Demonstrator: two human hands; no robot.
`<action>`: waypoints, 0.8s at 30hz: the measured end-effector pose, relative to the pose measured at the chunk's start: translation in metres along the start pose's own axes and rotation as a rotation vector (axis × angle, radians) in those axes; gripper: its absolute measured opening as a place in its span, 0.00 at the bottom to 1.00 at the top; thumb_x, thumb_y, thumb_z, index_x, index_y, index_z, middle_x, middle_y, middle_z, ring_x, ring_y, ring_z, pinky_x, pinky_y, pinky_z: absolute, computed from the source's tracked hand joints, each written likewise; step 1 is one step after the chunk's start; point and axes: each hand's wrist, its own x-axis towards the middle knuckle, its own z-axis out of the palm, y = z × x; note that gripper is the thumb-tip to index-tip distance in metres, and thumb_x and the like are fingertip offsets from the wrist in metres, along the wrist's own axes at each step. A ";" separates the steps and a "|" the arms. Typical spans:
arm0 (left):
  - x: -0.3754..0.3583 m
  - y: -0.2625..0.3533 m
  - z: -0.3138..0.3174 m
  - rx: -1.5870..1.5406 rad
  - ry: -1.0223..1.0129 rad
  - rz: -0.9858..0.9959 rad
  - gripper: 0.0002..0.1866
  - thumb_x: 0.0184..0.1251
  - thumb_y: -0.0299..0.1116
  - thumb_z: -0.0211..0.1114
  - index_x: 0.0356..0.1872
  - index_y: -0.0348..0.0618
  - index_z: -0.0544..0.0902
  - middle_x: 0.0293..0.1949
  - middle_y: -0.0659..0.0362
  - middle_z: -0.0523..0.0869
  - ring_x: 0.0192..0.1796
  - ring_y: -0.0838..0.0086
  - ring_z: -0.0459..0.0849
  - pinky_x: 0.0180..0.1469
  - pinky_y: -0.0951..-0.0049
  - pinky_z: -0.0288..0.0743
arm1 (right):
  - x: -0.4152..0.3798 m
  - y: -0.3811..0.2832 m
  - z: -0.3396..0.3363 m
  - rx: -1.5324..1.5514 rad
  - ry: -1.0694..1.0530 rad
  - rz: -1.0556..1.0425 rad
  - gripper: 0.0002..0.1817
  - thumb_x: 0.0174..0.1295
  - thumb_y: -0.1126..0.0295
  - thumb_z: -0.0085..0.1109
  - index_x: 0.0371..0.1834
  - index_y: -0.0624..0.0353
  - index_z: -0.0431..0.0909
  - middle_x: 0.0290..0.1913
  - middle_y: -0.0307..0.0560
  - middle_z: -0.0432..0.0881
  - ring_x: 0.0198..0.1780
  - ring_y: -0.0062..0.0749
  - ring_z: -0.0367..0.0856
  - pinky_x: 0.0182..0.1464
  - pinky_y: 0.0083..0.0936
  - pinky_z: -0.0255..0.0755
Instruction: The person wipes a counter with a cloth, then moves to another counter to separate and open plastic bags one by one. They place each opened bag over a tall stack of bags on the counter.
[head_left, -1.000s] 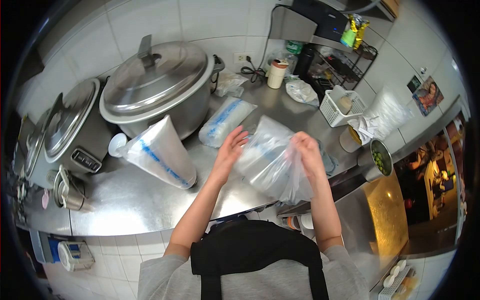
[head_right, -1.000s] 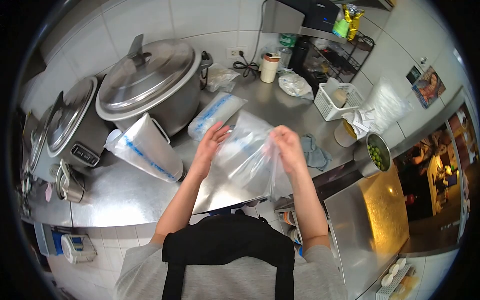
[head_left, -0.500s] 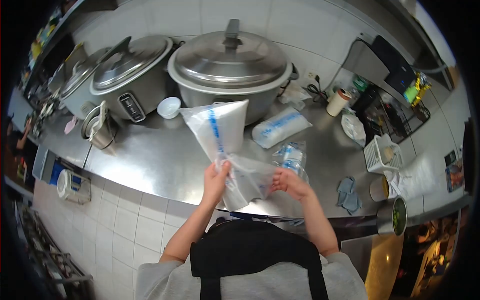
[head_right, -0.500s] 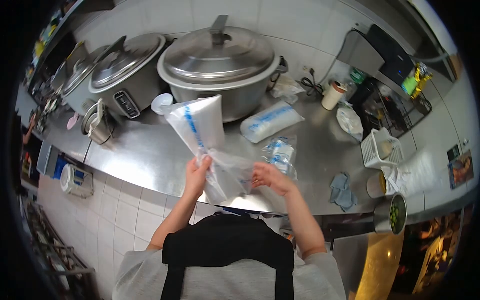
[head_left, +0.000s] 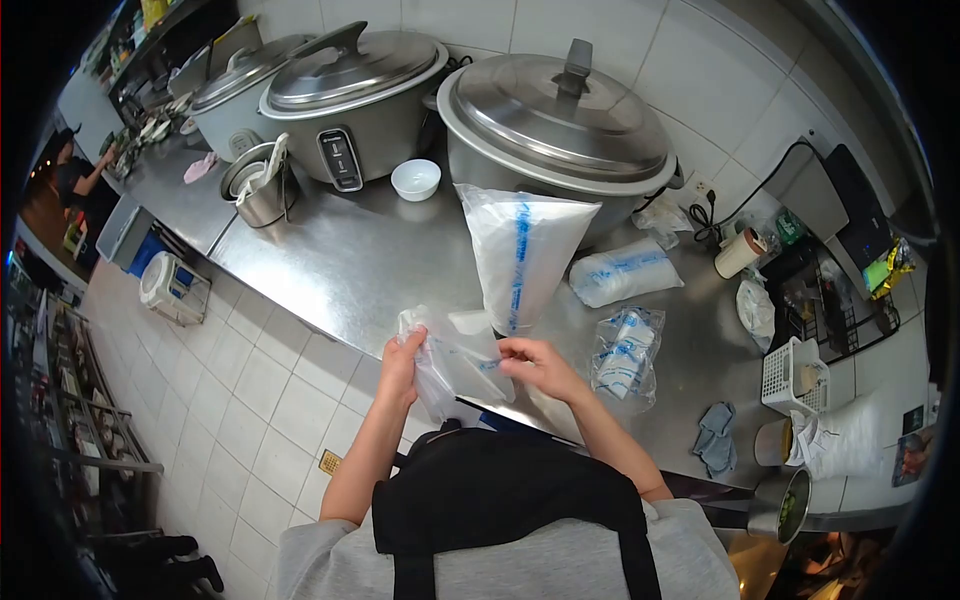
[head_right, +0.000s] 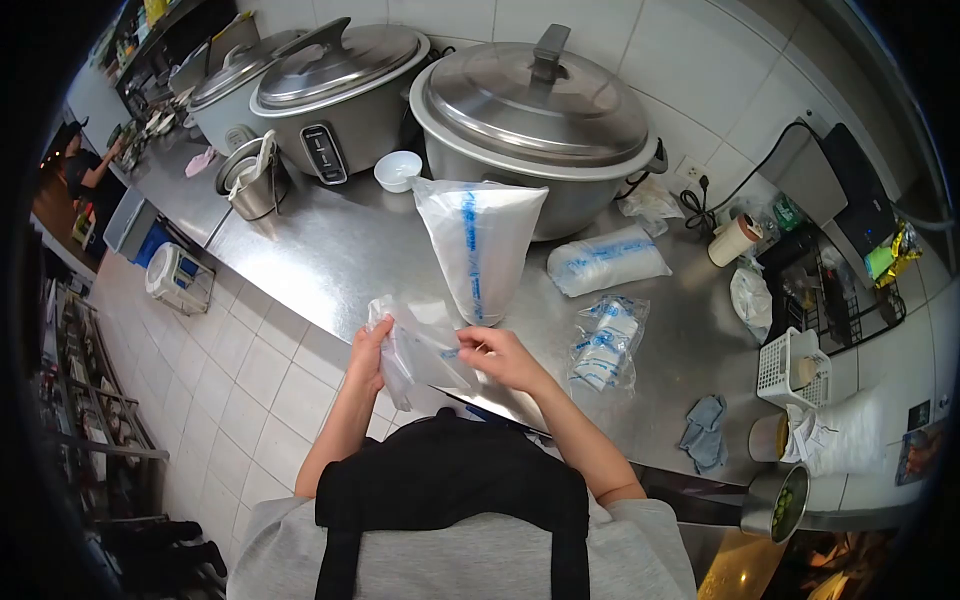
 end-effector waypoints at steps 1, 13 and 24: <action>0.002 0.001 -0.004 -0.016 0.003 -0.017 0.11 0.60 0.34 0.60 0.38 0.36 0.75 0.29 0.59 0.80 0.31 0.75 0.80 0.34 0.72 0.76 | 0.003 -0.001 0.002 0.001 -0.005 0.003 0.11 0.57 0.69 0.55 0.34 0.67 0.78 0.28 0.40 0.78 0.30 0.21 0.73 0.34 0.20 0.68; 0.077 0.022 -0.050 0.481 0.034 0.297 0.08 0.54 0.31 0.66 0.27 0.38 0.77 0.19 0.65 0.79 0.23 0.86 0.74 0.24 0.82 0.65 | 0.002 -0.008 -0.022 0.145 0.295 0.162 0.11 0.52 0.72 0.64 0.18 0.57 0.70 0.21 0.28 0.71 0.23 0.09 0.62 0.24 0.11 0.55; 0.076 0.075 0.040 1.115 0.204 1.347 0.14 0.49 0.29 0.65 0.39 0.39 0.76 0.30 0.56 0.79 0.34 0.62 0.77 0.41 0.67 0.71 | -0.018 -0.063 -0.053 -0.262 0.401 0.160 0.18 0.46 0.67 0.68 0.14 0.58 0.65 0.13 0.32 0.64 0.18 0.14 0.59 0.18 0.17 0.53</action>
